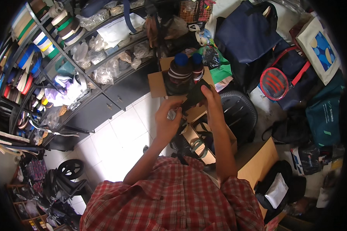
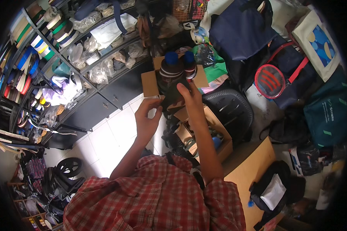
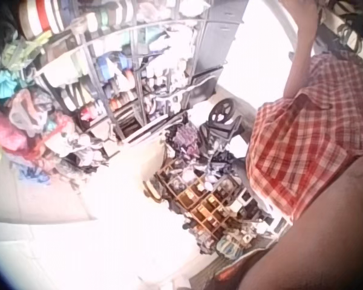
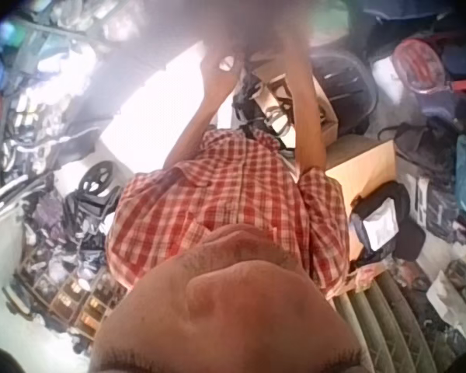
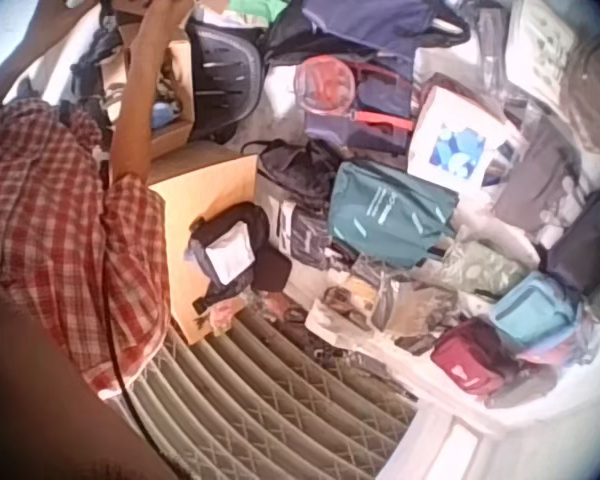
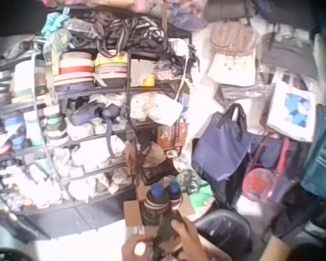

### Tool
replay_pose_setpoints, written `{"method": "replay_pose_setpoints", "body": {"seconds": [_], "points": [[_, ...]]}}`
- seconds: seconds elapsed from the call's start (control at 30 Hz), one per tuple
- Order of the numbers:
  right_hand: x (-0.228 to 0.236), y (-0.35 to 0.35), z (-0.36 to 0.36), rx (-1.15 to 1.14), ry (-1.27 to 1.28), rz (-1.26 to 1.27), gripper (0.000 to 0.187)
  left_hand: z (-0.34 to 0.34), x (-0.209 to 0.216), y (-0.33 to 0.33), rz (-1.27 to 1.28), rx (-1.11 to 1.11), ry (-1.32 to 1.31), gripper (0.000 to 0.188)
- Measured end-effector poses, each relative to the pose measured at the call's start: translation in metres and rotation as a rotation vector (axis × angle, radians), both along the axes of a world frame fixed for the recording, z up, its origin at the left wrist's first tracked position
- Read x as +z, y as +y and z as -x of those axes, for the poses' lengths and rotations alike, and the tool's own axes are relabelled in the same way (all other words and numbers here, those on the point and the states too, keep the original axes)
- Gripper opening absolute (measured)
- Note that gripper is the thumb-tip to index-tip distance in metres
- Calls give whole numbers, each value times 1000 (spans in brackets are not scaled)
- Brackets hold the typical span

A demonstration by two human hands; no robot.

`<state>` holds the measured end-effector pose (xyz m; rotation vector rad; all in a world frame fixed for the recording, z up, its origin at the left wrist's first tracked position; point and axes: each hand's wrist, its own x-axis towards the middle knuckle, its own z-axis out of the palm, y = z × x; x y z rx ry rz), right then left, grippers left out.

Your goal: The person handles a roll of green webbing, unrolls a section to check its quality, and manipulates a black strap with a buckle in a cluttered storage room.

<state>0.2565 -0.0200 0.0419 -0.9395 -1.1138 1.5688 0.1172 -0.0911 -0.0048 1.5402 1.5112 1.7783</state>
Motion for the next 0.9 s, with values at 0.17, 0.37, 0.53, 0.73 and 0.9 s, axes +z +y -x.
{"method": "replay_pose_setpoints", "body": {"seconds": [0.17, 0.37, 0.53, 0.73, 0.9], "points": [[-10, -1, 6, 44, -93, 86, 42, 2, -7, 1, 14, -11, -37, 17], [3, -13, 18, 116, 80, 265, 45, 19, -10, -4, 321, -377, -701, 23], [11, -27, 45, 179, 82, 295, 47, 46, -1, 2, 157, -433, -494, 47], [8, -37, 85, 130, 70, 274, 49, 91, 6, -1, 160, -539, -347, 81], [22, -55, 143, -22, 36, 287, 60, 143, 6, -4, 208, -534, -226, 81]]}}
